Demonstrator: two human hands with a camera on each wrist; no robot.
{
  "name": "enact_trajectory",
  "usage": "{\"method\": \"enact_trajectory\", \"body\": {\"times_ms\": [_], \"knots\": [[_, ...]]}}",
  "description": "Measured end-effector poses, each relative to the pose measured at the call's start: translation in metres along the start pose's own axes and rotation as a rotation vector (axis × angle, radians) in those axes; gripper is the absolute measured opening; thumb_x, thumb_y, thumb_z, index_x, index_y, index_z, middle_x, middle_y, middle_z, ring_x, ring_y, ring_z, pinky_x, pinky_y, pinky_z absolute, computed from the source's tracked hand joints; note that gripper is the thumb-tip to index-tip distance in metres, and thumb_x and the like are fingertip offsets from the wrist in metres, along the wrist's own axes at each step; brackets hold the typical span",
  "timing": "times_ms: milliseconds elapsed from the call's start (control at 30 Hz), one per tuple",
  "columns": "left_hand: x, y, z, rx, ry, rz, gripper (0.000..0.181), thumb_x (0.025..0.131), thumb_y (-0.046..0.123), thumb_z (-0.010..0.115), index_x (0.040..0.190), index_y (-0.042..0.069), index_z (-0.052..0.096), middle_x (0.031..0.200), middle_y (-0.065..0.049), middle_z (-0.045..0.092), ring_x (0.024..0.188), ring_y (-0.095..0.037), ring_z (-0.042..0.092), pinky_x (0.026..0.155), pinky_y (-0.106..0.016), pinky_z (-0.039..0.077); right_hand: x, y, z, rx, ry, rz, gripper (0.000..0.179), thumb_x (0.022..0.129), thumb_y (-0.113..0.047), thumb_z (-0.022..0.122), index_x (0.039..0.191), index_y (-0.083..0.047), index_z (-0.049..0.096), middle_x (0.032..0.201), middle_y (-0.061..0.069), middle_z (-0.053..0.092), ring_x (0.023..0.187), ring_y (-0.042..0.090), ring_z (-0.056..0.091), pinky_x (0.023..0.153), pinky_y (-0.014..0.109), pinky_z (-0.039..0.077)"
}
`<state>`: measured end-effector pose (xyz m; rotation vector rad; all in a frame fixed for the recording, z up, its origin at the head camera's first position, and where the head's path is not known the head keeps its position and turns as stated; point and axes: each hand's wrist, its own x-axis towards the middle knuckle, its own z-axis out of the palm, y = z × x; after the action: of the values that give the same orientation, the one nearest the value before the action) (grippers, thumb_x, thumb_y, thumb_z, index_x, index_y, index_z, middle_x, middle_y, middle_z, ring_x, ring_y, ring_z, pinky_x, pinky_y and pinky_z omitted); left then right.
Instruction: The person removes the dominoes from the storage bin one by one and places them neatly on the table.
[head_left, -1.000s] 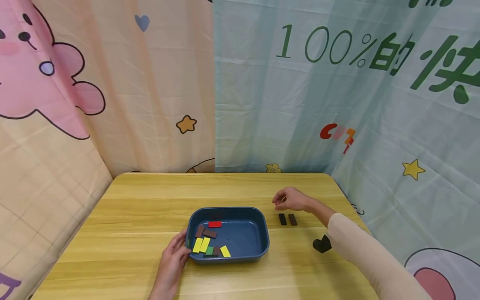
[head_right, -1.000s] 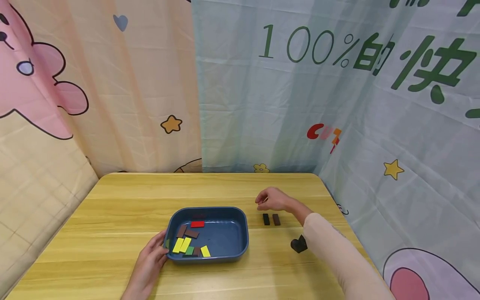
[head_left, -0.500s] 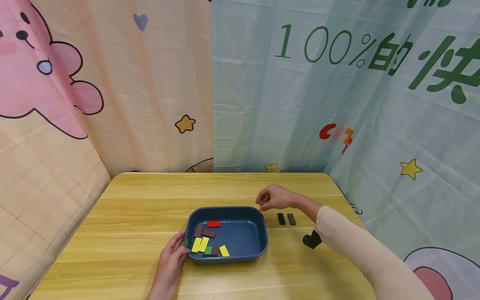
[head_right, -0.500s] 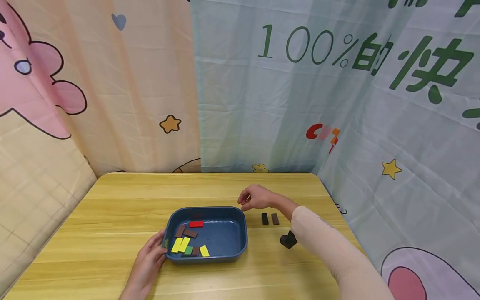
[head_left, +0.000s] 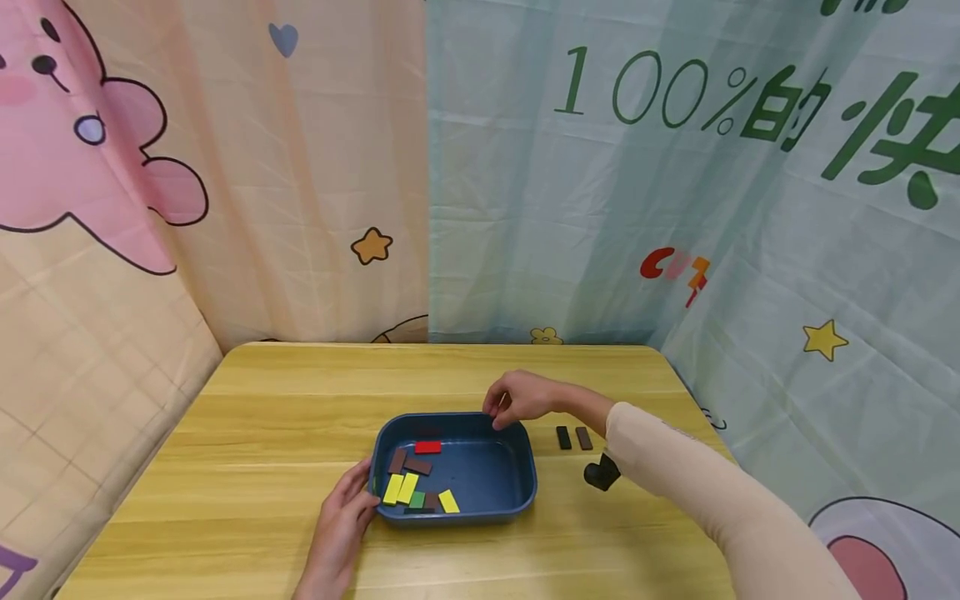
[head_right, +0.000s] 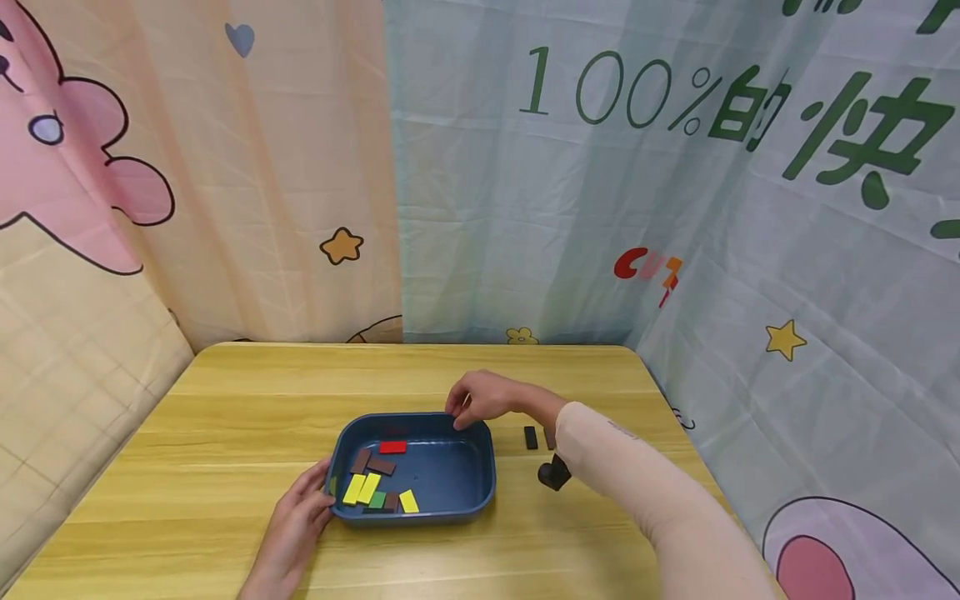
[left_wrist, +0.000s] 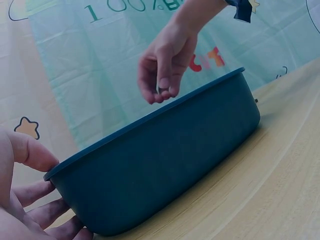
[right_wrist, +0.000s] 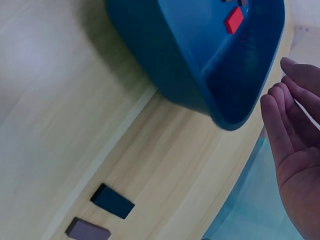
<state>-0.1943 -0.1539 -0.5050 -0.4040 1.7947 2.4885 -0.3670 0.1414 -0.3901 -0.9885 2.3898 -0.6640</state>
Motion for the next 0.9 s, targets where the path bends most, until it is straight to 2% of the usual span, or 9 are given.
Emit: {"method": "enact_trajectory", "body": {"times_ms": [267, 400, 667, 900], "knots": [[0.002, 0.000, 0.002, 0.002, -0.001, 0.002, 0.065, 0.097, -0.005, 0.047, 0.160, 0.001, 0.032, 0.165, -0.019, 0.030, 0.144, -0.028, 0.035, 0.095, -0.022, 0.047, 0.024, -0.016, 0.004, -0.075, -0.090, -0.029, 0.026, 0.092, -0.009, 0.078, 0.116, 0.000, 0.075, 0.100, 0.000, 0.074, 0.092, 0.010, 0.067, 0.080, 0.026, 0.056], [0.003, 0.000, 0.001, -0.001, -0.002, -0.002, 0.065, 0.098, -0.005, 0.047, 0.161, 0.001, 0.030, 0.166, -0.019, 0.028, 0.145, -0.028, 0.034, 0.094, -0.021, 0.047, 0.036, -0.026, 0.009, -0.108, -0.136, -0.058, 0.026, 0.091, -0.011, 0.080, 0.114, -0.002, 0.075, 0.097, -0.004, 0.072, 0.091, 0.007, 0.066, 0.081, 0.025, 0.054], [0.003, 0.001, 0.000, -0.007, -0.005, -0.004, 0.066, 0.098, -0.004, 0.047, 0.161, 0.002, 0.029, 0.166, -0.017, 0.028, 0.145, -0.027, 0.033, 0.093, -0.020, 0.047, 0.055, -0.040, 0.030, -0.160, -0.244, -0.109, 0.025, 0.090, -0.013, 0.081, 0.111, -0.002, 0.076, 0.090, -0.010, 0.069, 0.085, 0.005, 0.063, 0.079, 0.020, 0.052], [0.000, -0.001, 0.000, 0.004, 0.001, -0.008, 0.065, 0.097, -0.005, 0.048, 0.160, 0.002, 0.032, 0.164, -0.017, 0.031, 0.139, -0.021, 0.039, 0.094, -0.021, 0.047, 0.065, -0.042, 0.049, -0.149, -0.335, -0.129, 0.021, 0.089, -0.012, 0.083, 0.108, -0.005, 0.077, 0.088, -0.010, 0.068, 0.083, 0.005, 0.062, 0.078, 0.019, 0.052]]}}
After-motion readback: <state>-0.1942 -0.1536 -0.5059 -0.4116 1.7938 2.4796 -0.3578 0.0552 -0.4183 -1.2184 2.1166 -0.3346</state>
